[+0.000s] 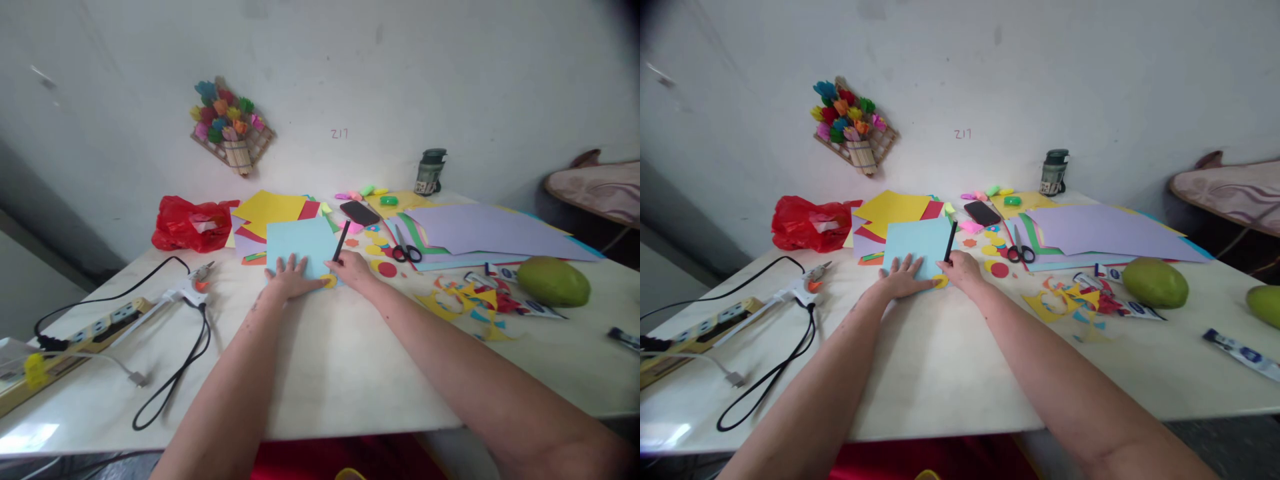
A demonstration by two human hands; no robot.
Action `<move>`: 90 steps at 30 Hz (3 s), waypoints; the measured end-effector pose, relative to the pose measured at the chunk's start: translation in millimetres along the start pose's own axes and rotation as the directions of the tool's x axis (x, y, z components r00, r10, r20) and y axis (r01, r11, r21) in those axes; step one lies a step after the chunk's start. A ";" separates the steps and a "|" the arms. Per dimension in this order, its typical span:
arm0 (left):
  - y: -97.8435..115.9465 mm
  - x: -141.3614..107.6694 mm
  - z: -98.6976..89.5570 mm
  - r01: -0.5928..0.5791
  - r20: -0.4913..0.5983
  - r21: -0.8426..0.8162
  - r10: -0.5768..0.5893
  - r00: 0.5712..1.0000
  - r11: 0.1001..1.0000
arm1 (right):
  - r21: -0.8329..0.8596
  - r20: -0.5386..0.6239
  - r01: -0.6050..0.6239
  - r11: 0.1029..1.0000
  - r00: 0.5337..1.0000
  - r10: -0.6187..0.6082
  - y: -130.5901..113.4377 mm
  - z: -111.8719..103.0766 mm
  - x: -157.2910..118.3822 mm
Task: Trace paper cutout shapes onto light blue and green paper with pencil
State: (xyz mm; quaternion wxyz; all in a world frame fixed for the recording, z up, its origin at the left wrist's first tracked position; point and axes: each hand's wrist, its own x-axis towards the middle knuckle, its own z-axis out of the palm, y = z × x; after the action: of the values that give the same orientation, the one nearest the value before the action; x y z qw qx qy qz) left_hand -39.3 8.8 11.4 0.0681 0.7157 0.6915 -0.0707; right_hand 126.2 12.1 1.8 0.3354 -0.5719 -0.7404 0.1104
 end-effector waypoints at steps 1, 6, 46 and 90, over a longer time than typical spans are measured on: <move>0.0 0.0 0.0 -0.002 -0.001 0.000 0.002 1.000 1.000 | 0.007 -0.001 -0.001 1.000 1.000 0.001 0.1 0.1 -0.1; -0.3 0.3 0.1 -0.006 -0.005 -0.004 0.006 1.000 1.000 | 0.021 0.003 0.005 1.000 1.000 -0.005 -0.8 -0.1 -0.7; -2.4 3.9 2.5 -0.017 0.008 -0.022 0.017 1.000 1.000 | 0.078 -0.024 0.010 0.997 1.000 -0.008 1.8 -5.1 -2.9; -3.7 5.9 4.3 -0.017 -0.009 -0.002 0.017 1.000 1.000 | 0.082 -0.016 0.037 0.996 0.999 -0.036 1.0 -6.5 -6.0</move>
State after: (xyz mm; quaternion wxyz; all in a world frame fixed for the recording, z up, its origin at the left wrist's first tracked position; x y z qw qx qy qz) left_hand -42.8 13.8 6.0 0.0665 0.7217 0.6858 -0.0663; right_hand 131.7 5.5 3.9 0.3661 -0.5449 -0.7430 0.1302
